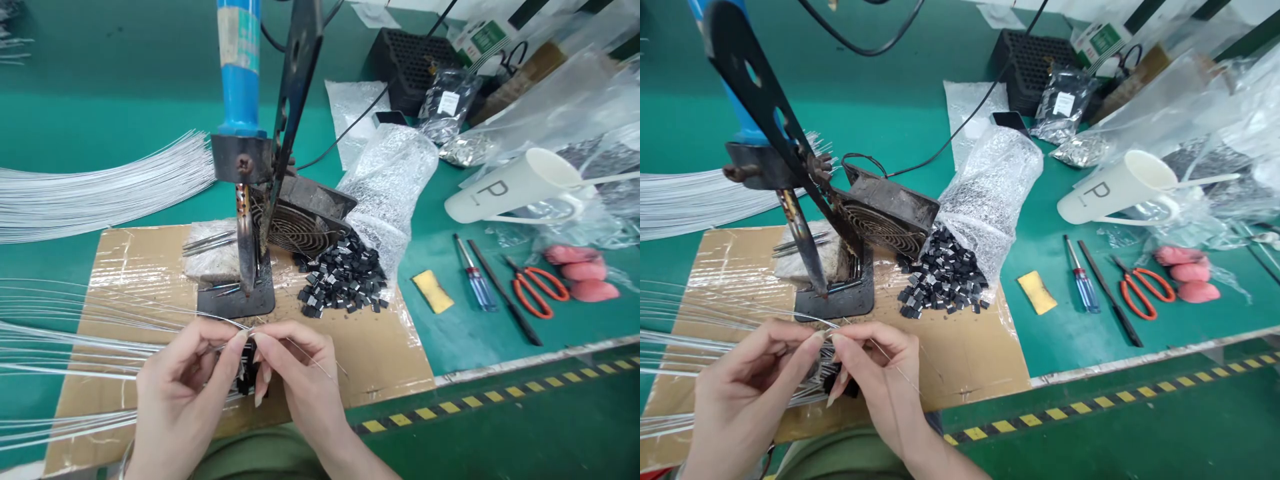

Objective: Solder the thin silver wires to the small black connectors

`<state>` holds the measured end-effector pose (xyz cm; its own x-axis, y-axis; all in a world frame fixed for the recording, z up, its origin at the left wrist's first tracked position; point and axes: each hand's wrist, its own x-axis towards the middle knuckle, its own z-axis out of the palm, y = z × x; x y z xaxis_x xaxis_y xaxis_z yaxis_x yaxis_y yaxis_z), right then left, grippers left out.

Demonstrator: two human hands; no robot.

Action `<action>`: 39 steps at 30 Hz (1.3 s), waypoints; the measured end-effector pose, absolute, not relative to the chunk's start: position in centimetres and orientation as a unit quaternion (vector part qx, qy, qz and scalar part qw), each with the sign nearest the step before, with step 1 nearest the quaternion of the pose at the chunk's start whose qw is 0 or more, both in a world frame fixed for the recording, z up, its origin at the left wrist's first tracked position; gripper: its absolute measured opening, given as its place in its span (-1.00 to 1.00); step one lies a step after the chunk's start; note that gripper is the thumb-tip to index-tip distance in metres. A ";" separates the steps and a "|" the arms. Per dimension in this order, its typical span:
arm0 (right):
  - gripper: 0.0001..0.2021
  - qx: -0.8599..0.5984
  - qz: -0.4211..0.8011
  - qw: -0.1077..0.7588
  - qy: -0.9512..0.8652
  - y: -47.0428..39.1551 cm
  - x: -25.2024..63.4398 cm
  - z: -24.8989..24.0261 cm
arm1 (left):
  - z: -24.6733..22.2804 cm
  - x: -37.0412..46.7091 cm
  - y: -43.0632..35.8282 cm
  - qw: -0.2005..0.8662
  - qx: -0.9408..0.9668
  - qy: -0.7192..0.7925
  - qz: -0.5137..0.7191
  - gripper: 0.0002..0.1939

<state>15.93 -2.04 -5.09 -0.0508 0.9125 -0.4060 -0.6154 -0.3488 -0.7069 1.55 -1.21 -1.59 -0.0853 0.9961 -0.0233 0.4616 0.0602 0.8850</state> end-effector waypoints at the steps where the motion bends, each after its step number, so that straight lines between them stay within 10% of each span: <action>1: -0.80 -0.427 0.703 0.542 -0.173 -2.0 15.9 -5.1 | -1.6 1.6 -1.3 0.353 0.576 0.635 0.374 -0.89; 39: -0.80 -0.395 0.746 0.518 -0.139 -1.4 16.9 -4.8 | -2.7 1.3 -2.2 0.310 0.608 0.644 0.346 -0.84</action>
